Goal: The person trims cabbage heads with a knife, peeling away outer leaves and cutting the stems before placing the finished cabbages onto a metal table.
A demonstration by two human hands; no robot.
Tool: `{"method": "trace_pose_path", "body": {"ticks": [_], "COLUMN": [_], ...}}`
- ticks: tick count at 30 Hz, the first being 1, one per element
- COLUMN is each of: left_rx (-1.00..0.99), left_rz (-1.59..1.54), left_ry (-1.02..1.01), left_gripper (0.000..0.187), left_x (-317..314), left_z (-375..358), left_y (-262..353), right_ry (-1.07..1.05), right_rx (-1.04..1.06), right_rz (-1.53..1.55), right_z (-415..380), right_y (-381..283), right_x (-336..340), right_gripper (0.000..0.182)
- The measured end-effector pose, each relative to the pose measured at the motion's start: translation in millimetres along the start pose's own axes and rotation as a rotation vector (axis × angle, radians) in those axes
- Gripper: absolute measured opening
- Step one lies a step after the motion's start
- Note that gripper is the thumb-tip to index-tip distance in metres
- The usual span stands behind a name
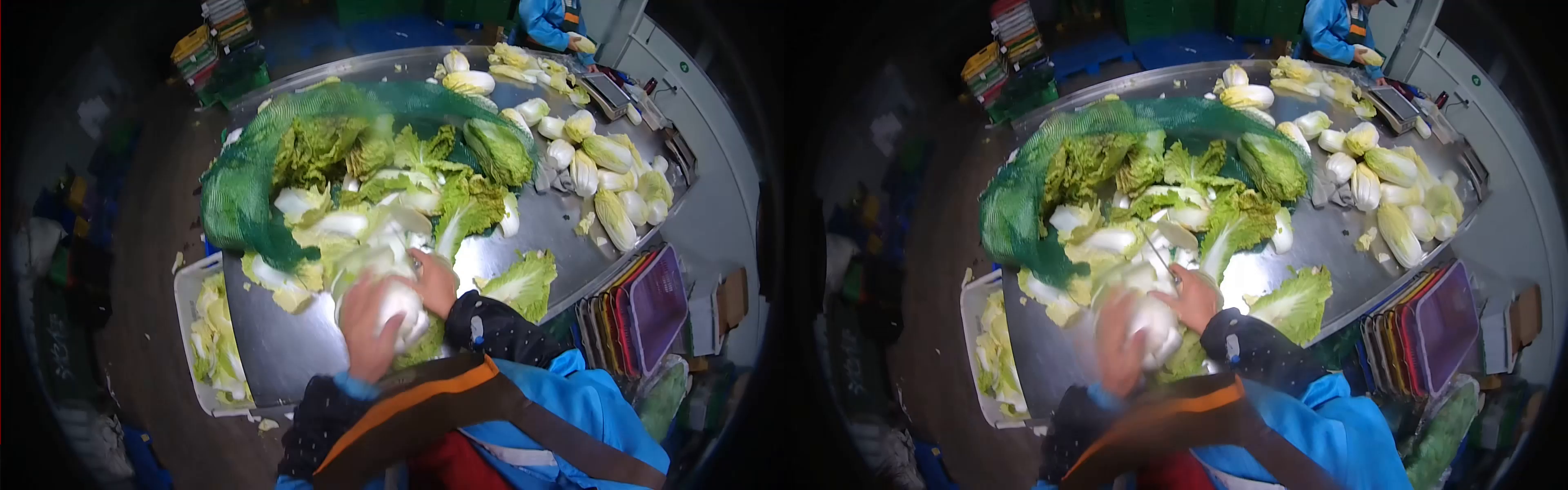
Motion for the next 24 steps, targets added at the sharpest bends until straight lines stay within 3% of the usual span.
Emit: {"method": "trace_pose_path", "body": {"ticks": [1,2,4,6,8,9,10,11,13,15,17,19,20,22,24], "left_rx": [0.048,0.046,0.052,0.405,0.322,0.255,0.388,0.383,0.375,0.379,0.353,0.371,0.386,0.349,0.316], "left_rz": [0.193,0.120,0.050,-0.327,-0.255,-0.197,-0.538,-0.537,-0.288,-0.250,-0.410,-0.366,-0.326,-0.308,-0.286], "left_ry": [-0.038,-0.010,-0.003,0.084,0.035,-0.025,-0.080,-0.067,-0.172,-0.205,-0.132,-0.195,-0.254,-0.247,-0.243], "left_gripper": [0.038,0.042,0.048,0.070,0.078,0.086,0.089,0.089,0.093,0.097,0.097,0.098,0.098,0.101,0.103], "left_x": [-19.2,-17.1,-21.3,-30.6,-21.8,-21.9,-31.6,-27.2,-25.7,-27.8,-29.8,-28.5,-30.0,-27.1,-21.7], "left_z": [1.0,2.0,-18.2,-41.7,-27.6,-24.8,-21.1,-20.4,-20.9,-18.6,-18.4,-18.4,-18.2,-13.4,-12.3], "left_y": [-13.6,-23.4,-43.3,-97.7,-92.1,-81.4,-78.4,-73.7,-66.3,-66.4,-68.4,-65.4,-64.2,-59.9,-59.9], "right_ry": [0.080,0.176,0.132,0.063,-0.161,-0.166,-0.178,-0.184,-0.184,-0.300,-0.311,-0.557,-0.553,-0.503,-0.402], "right_rx": [0.116,0.257,0.270,0.271,0.383,0.370,0.391,0.428,0.468,0.465,0.465,0.186,0.190,0.307,0.333], "right_rz": [0.089,0.176,0.342,0.455,0.335,0.340,0.301,0.260,0.222,0.271,0.225,0.223,0.227,0.605,0.631], "right_z": [-5.8,-0.3,-20.6,-30.2,-38.3,-42.8,-45.9,-42.2,-37.0,-38.4,-33.1,-28.8,-26.8,-17.1,-14.4], "right_y": [-6.7,-17.2,-31.5,-40.5,-62.6,-59.6,-60.6,-65.9,-71.3,-68.6,-71.2,-51.9,-46.0,-38.1,-34.3], "right_x": [7.8,24.4,44.9,52.2,37.4,33.6,30.9,30.6,29.5,21.2,28.3,13.5,10.9,6.0,5.7], "right_gripper": [0.058,0.055,0.051,0.055,0.070,0.070,0.075,0.080,0.085,0.088,0.087,0.077,0.077,0.065,0.060]}}
Point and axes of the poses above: each hand's wrist, its own z-axis towards the middle knuckle, its own x-axis out of the back of the hand, y = z × x, the point moved 9 cm from there along z, towards the middle knuckle, and after that the axes turned 9 degrees about -y, right-handed, at the moved point
